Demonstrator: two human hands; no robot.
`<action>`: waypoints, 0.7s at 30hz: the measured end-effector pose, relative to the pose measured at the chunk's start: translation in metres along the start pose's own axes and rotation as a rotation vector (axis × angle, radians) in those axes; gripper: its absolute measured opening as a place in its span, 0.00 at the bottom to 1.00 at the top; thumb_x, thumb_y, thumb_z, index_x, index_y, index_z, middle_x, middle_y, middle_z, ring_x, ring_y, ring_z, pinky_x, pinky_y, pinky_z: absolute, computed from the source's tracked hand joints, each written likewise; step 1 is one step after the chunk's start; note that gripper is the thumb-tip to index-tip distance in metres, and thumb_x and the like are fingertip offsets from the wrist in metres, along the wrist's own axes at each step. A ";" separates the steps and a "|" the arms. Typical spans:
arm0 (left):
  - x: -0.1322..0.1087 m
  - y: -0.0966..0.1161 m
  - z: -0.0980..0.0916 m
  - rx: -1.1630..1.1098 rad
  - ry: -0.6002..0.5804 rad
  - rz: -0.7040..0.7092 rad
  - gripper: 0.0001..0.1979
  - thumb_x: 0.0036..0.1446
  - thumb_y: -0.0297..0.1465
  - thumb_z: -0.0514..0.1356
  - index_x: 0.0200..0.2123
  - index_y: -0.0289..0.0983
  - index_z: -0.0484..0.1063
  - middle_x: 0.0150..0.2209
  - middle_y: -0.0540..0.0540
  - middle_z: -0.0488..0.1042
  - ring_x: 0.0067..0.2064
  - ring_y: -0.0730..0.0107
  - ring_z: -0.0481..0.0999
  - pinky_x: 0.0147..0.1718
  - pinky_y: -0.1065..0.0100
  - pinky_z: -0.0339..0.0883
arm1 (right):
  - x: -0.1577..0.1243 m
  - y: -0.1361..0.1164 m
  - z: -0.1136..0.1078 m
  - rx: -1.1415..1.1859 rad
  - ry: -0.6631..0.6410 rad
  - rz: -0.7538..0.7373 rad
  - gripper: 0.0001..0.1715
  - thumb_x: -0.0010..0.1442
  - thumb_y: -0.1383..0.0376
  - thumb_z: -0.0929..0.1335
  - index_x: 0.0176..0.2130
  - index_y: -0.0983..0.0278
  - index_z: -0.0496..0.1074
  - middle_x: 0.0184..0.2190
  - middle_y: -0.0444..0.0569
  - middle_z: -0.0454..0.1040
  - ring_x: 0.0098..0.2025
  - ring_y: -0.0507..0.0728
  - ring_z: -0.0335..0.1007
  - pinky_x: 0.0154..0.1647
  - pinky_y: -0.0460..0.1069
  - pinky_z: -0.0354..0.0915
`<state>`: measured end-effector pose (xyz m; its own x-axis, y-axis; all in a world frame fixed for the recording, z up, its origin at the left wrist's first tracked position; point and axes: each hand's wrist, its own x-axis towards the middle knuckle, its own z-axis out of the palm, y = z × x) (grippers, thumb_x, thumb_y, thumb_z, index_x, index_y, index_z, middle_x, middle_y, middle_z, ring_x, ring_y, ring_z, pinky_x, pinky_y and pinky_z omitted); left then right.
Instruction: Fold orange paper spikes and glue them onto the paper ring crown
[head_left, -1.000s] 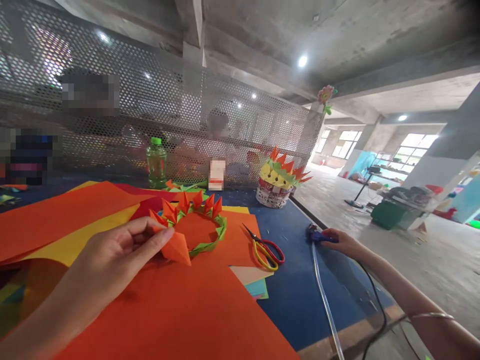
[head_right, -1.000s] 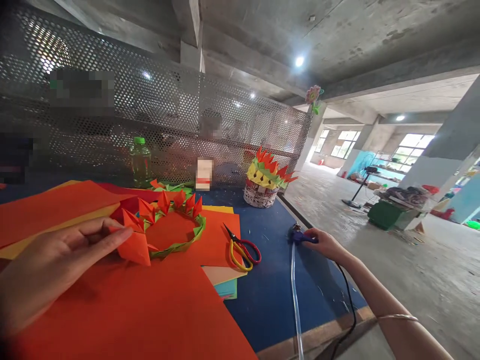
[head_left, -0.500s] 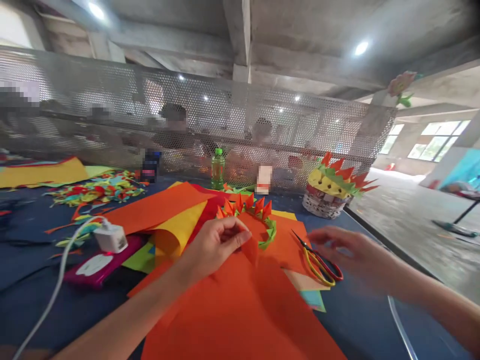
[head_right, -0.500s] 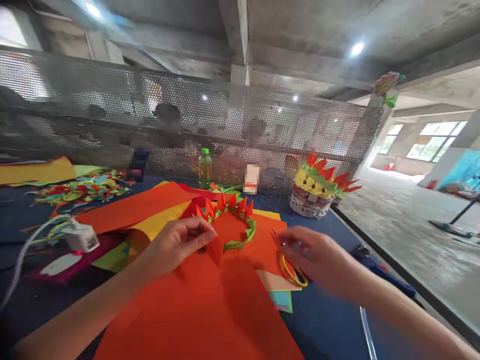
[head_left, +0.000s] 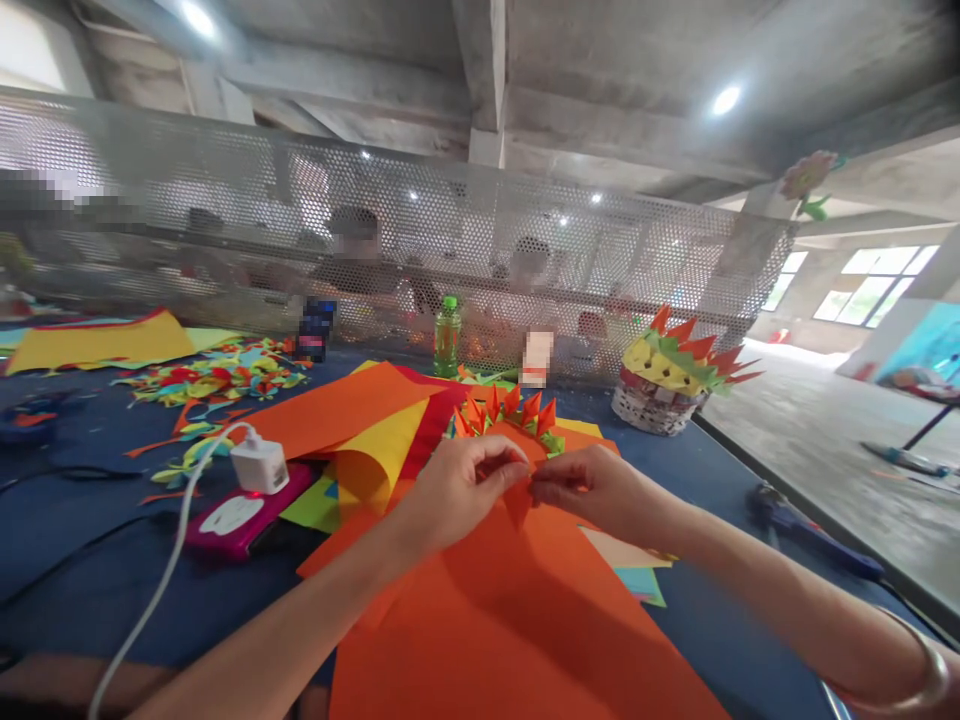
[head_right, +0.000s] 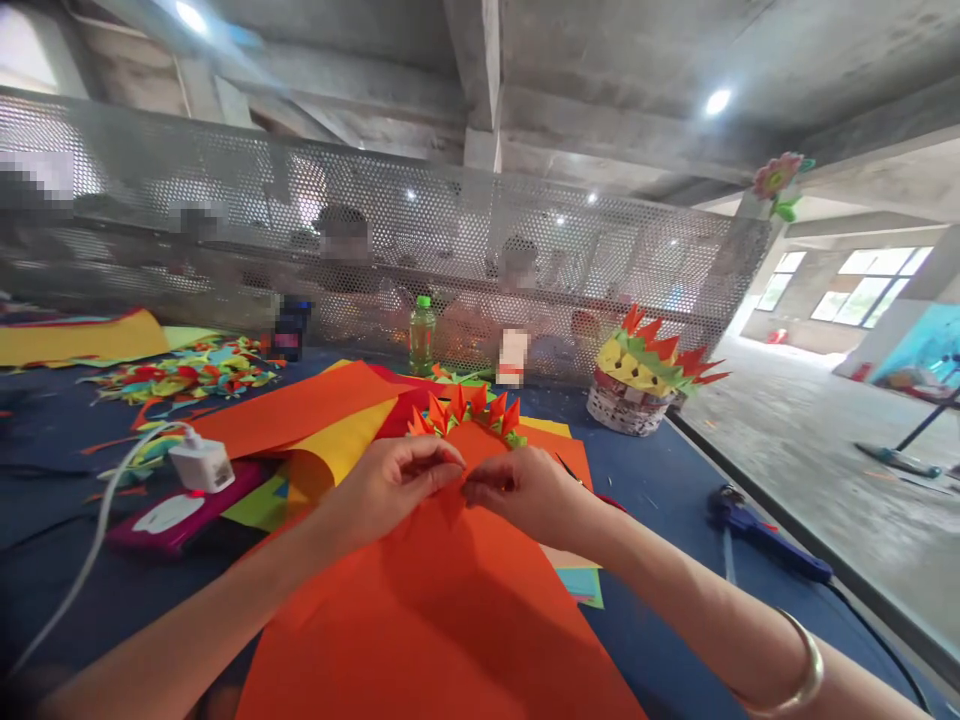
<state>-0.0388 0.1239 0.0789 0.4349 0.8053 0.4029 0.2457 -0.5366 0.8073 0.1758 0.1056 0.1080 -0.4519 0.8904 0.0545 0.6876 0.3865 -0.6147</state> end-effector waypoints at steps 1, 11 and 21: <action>0.001 0.000 0.000 0.009 0.002 0.007 0.11 0.64 0.38 0.60 0.34 0.38 0.78 0.30 0.51 0.79 0.32 0.73 0.74 0.31 0.74 0.65 | 0.002 0.001 0.002 0.009 0.002 -0.001 0.15 0.65 0.58 0.67 0.34 0.63 0.79 0.29 0.42 0.78 0.34 0.53 0.72 0.37 0.47 0.65; 0.011 -0.011 -0.020 0.216 0.107 0.156 0.21 0.70 0.43 0.56 0.57 0.36 0.72 0.48 0.42 0.80 0.48 0.61 0.80 0.47 0.61 0.75 | 0.031 0.026 -0.002 0.136 0.244 0.013 0.18 0.68 0.54 0.69 0.47 0.65 0.74 0.44 0.47 0.77 0.43 0.55 0.76 0.45 0.54 0.74; 0.023 -0.040 -0.027 0.632 -0.117 0.337 0.19 0.67 0.39 0.63 0.56 0.37 0.71 0.57 0.40 0.73 0.56 0.55 0.75 0.55 0.47 0.71 | 0.033 0.057 0.021 0.123 0.683 0.063 0.20 0.68 0.54 0.69 0.52 0.65 0.73 0.51 0.49 0.75 0.49 0.59 0.75 0.50 0.57 0.73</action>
<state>-0.0622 0.1705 0.0676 0.6564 0.5570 0.5088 0.5204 -0.8226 0.2291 0.1879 0.1519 0.0586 0.0729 0.8775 0.4740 0.6133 0.3353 -0.7152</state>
